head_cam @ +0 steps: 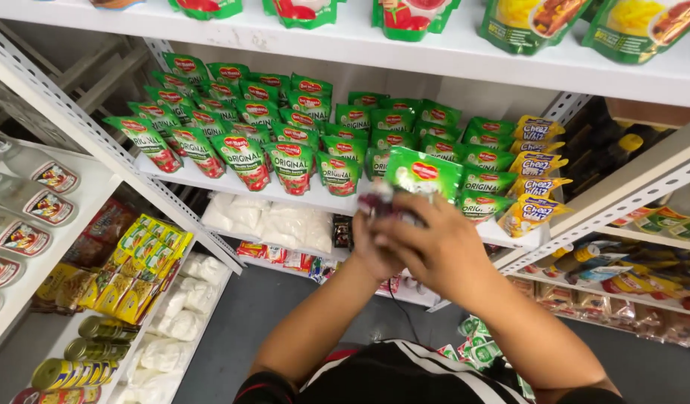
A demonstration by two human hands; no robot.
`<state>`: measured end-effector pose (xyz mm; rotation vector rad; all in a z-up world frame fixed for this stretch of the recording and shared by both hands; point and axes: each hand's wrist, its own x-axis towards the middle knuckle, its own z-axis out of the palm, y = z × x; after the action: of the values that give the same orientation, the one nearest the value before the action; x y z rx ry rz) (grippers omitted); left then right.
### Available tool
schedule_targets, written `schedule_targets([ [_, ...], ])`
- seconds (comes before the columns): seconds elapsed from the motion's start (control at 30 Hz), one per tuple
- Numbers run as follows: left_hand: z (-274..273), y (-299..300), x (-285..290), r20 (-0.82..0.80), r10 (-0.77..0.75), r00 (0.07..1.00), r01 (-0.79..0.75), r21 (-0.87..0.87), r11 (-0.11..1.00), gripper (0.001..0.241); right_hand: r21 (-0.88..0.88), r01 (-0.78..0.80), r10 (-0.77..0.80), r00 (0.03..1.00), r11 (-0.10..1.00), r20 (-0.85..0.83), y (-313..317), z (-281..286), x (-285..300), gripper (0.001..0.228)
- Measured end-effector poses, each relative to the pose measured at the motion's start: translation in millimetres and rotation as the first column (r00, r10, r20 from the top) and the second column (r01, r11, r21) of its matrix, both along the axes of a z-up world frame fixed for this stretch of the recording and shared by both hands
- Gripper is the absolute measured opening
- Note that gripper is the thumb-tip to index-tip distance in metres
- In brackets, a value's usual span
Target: Wiping down individual tomato sauce pouches on a grocery store shelf with a cloth.
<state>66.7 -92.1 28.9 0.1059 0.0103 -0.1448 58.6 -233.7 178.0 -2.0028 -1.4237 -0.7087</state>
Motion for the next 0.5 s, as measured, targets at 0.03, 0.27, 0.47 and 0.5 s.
schedule_targets([
  [0.03, -4, 5, -4, -0.034, -0.009, 0.999, 0.009, -0.003, 1.0, 0.069, 0.004, -0.099, 0.099, 0.993, 0.995, -0.065, -4, -1, -12, 0.012],
  [0.27, 16, -29, -20, -0.003, -0.035, 0.999, 0.034, -0.058, 0.998, 0.078, -0.046, 0.194, -0.195, 0.981, 0.98, -0.02, -28, -21, 42, 0.013],
  [0.47, -60, -10, 0, -0.065, -0.04, 0.997, 0.045, 0.067, 0.997, 0.088, -0.102, -0.138, 0.125, 0.984, 0.985, -0.125, -37, -11, -3, 0.011],
  [0.5, -33, -15, -12, -0.005, -0.055, 0.998, 0.055, 0.03, 0.998, 0.076, -0.073, -0.153, 0.138, 0.973, 0.985, -0.184, -44, -12, 3, 0.012],
])
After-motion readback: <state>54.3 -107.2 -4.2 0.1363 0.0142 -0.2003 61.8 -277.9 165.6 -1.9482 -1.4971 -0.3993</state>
